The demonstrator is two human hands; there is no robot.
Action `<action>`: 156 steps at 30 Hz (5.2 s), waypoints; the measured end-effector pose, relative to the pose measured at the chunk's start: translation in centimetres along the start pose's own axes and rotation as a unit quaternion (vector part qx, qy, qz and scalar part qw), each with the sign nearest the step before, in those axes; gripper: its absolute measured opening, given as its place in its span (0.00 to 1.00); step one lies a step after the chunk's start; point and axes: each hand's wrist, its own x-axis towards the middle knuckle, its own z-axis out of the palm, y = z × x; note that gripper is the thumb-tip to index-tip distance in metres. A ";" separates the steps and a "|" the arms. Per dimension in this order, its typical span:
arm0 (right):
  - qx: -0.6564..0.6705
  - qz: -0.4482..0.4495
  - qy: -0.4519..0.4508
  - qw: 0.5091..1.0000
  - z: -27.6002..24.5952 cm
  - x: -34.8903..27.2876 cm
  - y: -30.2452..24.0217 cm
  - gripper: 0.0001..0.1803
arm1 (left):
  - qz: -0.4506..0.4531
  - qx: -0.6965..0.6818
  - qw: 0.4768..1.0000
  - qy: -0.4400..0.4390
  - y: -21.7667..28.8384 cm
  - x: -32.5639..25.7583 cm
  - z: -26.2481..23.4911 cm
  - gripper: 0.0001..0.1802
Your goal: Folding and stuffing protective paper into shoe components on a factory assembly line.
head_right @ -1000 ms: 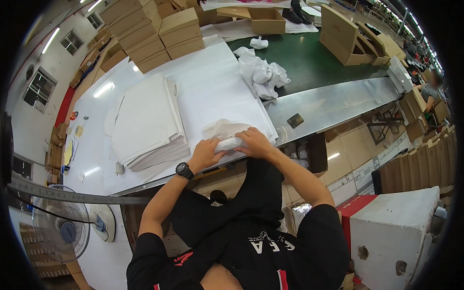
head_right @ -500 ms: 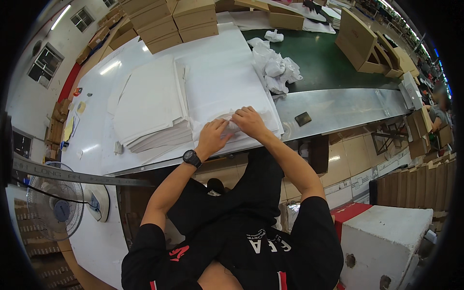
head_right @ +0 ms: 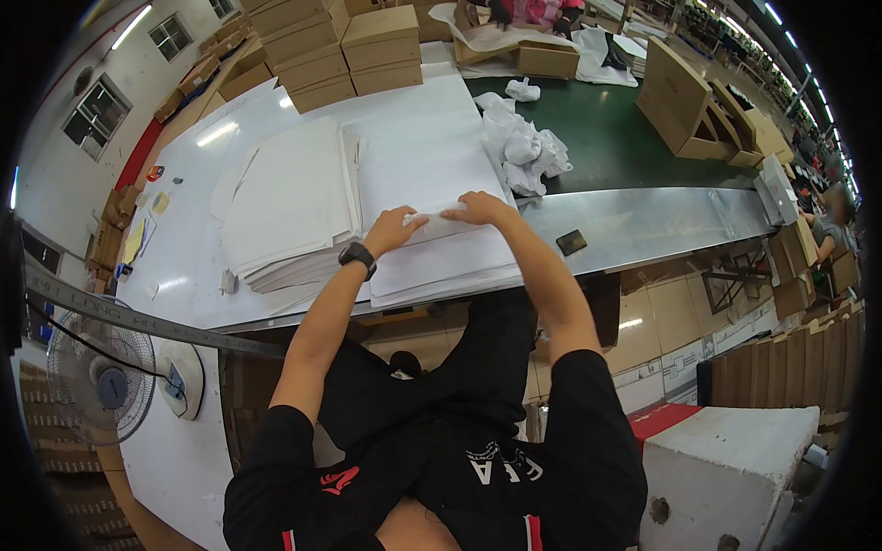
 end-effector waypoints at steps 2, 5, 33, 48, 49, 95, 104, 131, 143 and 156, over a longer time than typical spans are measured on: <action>-0.020 0.086 -0.027 0.996 0.2 0.9 -1.5 0.35 | -0.010 0.102 0.991 0.089 1.6 -0.4 1.5 0.21; -0.193 0.072 0.096 0.974 2.2 1.3 -7.3 0.30 | 0.011 0.293 0.956 0.021 1.3 -1.6 2.7 0.19; 0.728 0.032 -0.062 0.682 0.7 -13.4 -8.5 0.26 | -0.057 -0.604 0.778 0.163 12.3 -12.6 -0.8 0.36; 0.392 -0.012 0.549 0.738 0.3 -16.5 -19.6 0.15 | 0.083 -0.283 0.904 0.309 16.1 -15.7 -6.1 0.21; 0.362 -0.047 0.544 0.755 0.3 -16.9 -20.0 0.14 | 0.014 -0.321 0.884 0.339 16.9 -16.0 -6.2 0.21; 0.187 0.116 0.491 0.843 -10.2 -1.7 2.9 0.35 | -0.127 -0.453 0.858 0.208 7.5 -8.8 -6.5 0.29; -0.087 0.036 0.426 0.900 11.2 -4.3 -4.5 0.24 | -0.157 0.283 0.888 0.328 -15.5 -5.6 -12.8 0.23; -0.045 0.063 0.424 0.903 10.0 -4.5 -3.8 0.18 | -0.167 0.244 0.914 0.276 -16.3 -5.0 -13.7 0.20; -0.052 0.085 0.386 0.917 9.7 -5.5 -2.4 0.21 | -0.012 0.085 0.929 0.360 -1.5 -9.1 -18.6 0.23; 0.542 -0.123 -0.027 0.831 2.2 -11.1 -24.1 0.41 | 0.011 -0.387 0.820 0.421 5.9 -12.8 -13.4 0.14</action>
